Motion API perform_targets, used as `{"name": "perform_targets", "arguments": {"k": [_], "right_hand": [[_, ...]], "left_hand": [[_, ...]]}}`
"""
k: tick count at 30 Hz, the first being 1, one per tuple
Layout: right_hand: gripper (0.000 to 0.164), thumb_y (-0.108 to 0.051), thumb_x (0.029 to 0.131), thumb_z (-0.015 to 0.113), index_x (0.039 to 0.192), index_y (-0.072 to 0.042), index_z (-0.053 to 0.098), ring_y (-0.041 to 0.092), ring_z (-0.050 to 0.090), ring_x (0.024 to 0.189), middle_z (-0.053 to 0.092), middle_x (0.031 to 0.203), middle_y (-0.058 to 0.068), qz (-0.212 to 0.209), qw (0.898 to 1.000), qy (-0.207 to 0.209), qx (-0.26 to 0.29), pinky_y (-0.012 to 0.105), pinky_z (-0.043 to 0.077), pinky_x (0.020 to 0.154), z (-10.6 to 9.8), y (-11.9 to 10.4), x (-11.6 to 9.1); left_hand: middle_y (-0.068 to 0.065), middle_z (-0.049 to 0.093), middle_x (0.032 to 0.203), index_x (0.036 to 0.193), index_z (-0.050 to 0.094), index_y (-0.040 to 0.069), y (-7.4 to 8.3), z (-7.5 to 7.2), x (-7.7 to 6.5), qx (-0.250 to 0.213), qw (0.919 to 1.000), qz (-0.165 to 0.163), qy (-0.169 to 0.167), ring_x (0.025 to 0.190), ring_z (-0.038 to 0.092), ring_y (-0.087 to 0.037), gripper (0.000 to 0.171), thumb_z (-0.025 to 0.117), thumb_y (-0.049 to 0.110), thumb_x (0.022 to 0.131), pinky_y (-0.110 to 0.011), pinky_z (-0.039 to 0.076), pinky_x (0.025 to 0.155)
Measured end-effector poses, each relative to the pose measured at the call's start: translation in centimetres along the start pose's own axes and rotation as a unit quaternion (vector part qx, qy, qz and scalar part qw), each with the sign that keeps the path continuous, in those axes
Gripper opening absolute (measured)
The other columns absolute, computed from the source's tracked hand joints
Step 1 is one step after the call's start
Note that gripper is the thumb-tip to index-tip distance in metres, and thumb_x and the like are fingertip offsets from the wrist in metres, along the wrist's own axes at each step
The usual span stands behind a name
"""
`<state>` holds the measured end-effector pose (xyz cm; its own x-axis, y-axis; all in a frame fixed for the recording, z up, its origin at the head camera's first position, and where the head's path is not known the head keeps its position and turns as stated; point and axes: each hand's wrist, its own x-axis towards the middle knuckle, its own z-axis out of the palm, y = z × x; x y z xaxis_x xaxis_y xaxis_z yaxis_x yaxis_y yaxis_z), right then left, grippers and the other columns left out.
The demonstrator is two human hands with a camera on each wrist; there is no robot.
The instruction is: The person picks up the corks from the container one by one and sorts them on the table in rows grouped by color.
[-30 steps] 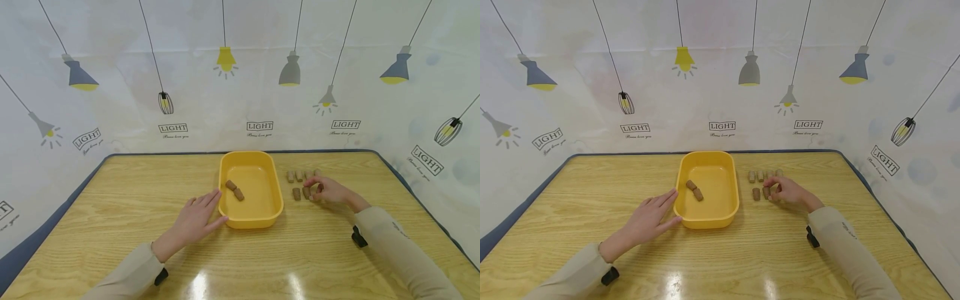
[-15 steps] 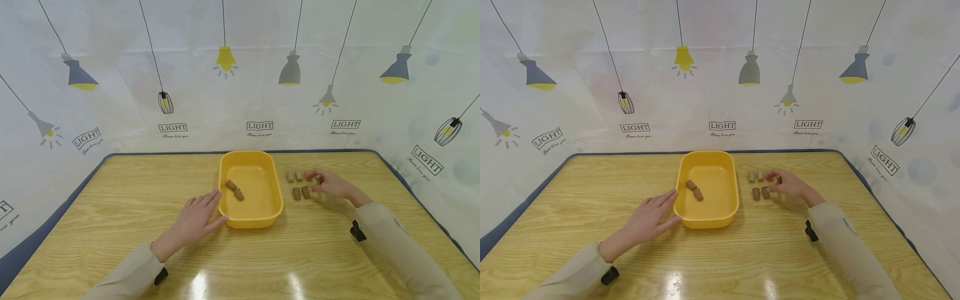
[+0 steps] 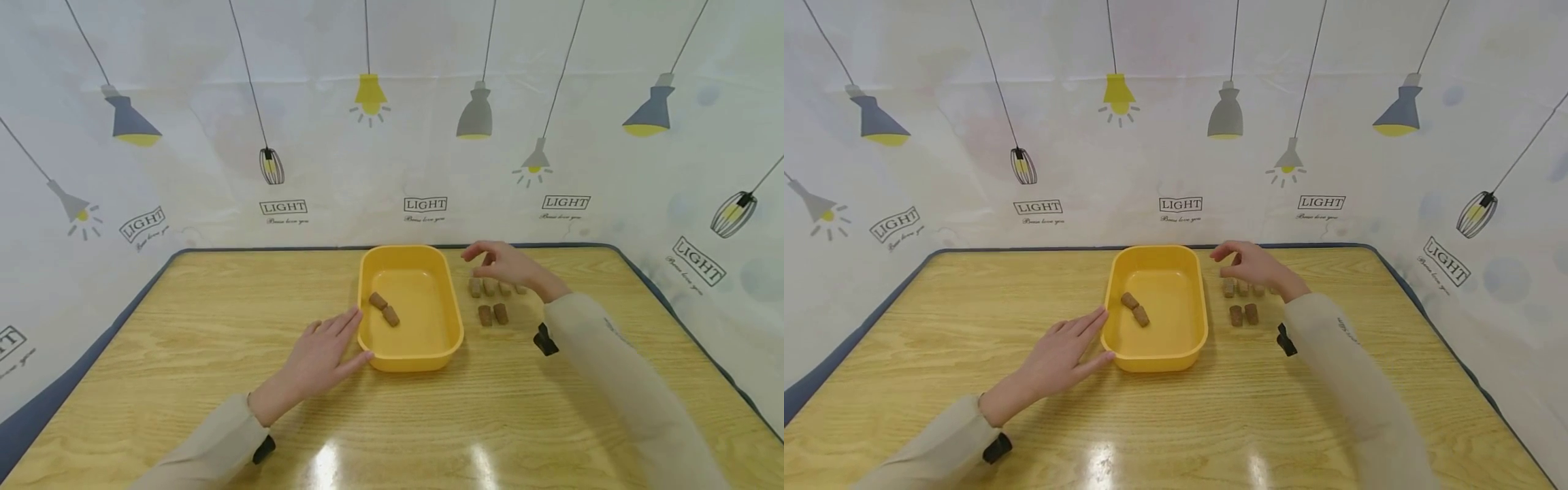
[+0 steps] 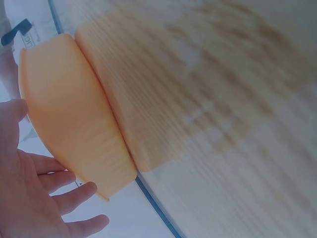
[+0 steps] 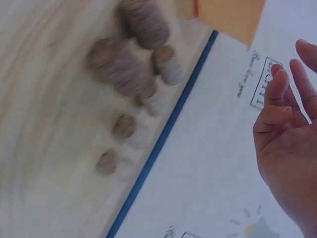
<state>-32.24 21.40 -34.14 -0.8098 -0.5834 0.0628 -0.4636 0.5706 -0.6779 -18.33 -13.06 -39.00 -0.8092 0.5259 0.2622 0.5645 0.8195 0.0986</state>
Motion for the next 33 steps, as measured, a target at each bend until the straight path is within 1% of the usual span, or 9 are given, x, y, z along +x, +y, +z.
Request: {"name": "perform_targets", "arguments": {"k": [3,7,10,14,19,22,26,28,33], "right_hand": [[0.033,-0.015,0.084,0.059,0.114,-0.003,0.053,0.026,0.051,0.084,0.053,0.110,0.013,-0.005,1.000,-0.011,0.006,0.038,0.042,0.074,0.3,-1.3,1.7],[0.035,-0.014,0.084,0.061,0.116,-0.001,0.053,0.026,0.051,0.092,0.053,0.110,0.015,-0.019,0.999,-0.024,0.015,0.039,0.041,0.081,1.0,-3.0,3.9],[0.035,-0.013,0.083,0.062,0.115,-0.001,0.053,0.027,0.051,0.095,0.054,0.108,0.013,-0.036,0.999,-0.036,0.014,0.039,0.040,0.083,1.7,-4.3,5.4],[0.037,-0.015,0.082,0.063,0.116,-0.003,0.054,0.025,0.050,0.098,0.056,0.108,0.010,-0.048,0.997,-0.061,0.006,0.036,0.039,0.084,2.7,-5.6,6.9],[0.040,-0.014,0.082,0.062,0.118,0.000,0.052,0.029,0.047,0.104,0.055,0.112,0.016,-0.050,0.994,-0.098,0.024,0.035,0.038,0.086,4.3,-6.7,8.6],[0.039,-0.012,0.082,0.062,0.118,-0.001,0.052,0.029,0.048,0.104,0.054,0.113,0.016,-0.030,0.992,-0.113,0.037,0.036,0.040,0.083,5.3,-7.2,9.5],[0.038,-0.011,0.083,0.060,0.119,-0.004,0.052,0.024,0.051,0.097,0.055,0.112,0.011,0.002,0.990,-0.135,0.040,0.038,0.042,0.079,6.5,-7.5,10.4],[0.038,-0.011,0.083,0.060,0.121,-0.007,0.052,0.021,0.053,0.093,0.054,0.113,0.010,0.023,0.987,-0.151,0.043,0.039,0.042,0.078,7.1,-7.5,10.7],[0.041,-0.010,0.083,0.058,0.122,-0.012,0.050,0.019,0.052,0.092,0.051,0.117,0.008,0.072,0.978,-0.190,0.056,0.041,0.039,0.077,8.3,-7.2,11.1]], "left_hand": [[-0.012,0.035,0.136,0.134,0.036,0.002,0.0,0.0,0.0,0.002,1.0000,0.001,0.001,0.114,0.042,-0.030,0.070,0.041,0.054,0.087,-0.051,0.033,0.088],[-0.012,0.034,0.136,0.135,0.035,0.002,-0.1,0.0,0.0,0.000,1.0000,-0.001,-0.002,0.115,0.041,-0.030,0.071,0.040,0.054,0.087,-0.051,0.032,0.088],[-0.011,0.034,0.137,0.135,0.034,0.003,0.0,0.0,0.0,-0.003,1.0000,-0.001,-0.004,0.115,0.041,-0.030,0.071,0.040,0.054,0.087,-0.051,0.031,0.089],[-0.011,0.033,0.138,0.136,0.032,0.004,-0.1,-0.1,0.0,-0.004,0.9999,-0.002,-0.009,0.116,0.040,-0.029,0.071,0.037,0.055,0.088,-0.051,0.031,0.089],[-0.010,0.032,0.138,0.137,0.032,0.004,-0.1,-0.1,0.1,-0.002,0.9998,-0.007,-0.018,0.117,0.039,-0.029,0.072,0.036,0.057,0.087,-0.052,0.031,0.089],[-0.010,0.032,0.138,0.136,0.033,0.004,-0.1,-0.1,0.1,-0.004,0.9997,-0.008,-0.021,0.117,0.039,-0.029,0.072,0.036,0.056,0.088,-0.052,0.031,0.089],[-0.010,0.033,0.138,0.136,0.034,0.003,0.0,-0.2,0.1,-0.004,0.9998,-0.005,-0.016,0.116,0.040,-0.029,0.071,0.037,0.055,0.088,-0.052,0.031,0.089],[-0.010,0.033,0.137,0.136,0.034,0.003,0.0,-0.2,0.0,-0.002,0.9999,-0.004,-0.013,0.115,0.041,-0.029,0.071,0.038,0.055,0.088,-0.052,0.031,0.089],[-0.010,0.033,0.137,0.136,0.034,0.003,0.0,-0.2,0.1,0.002,0.9999,-0.005,-0.013,0.115,0.041,-0.029,0.071,0.038,0.055,0.087,-0.052,0.031,0.089]]}}
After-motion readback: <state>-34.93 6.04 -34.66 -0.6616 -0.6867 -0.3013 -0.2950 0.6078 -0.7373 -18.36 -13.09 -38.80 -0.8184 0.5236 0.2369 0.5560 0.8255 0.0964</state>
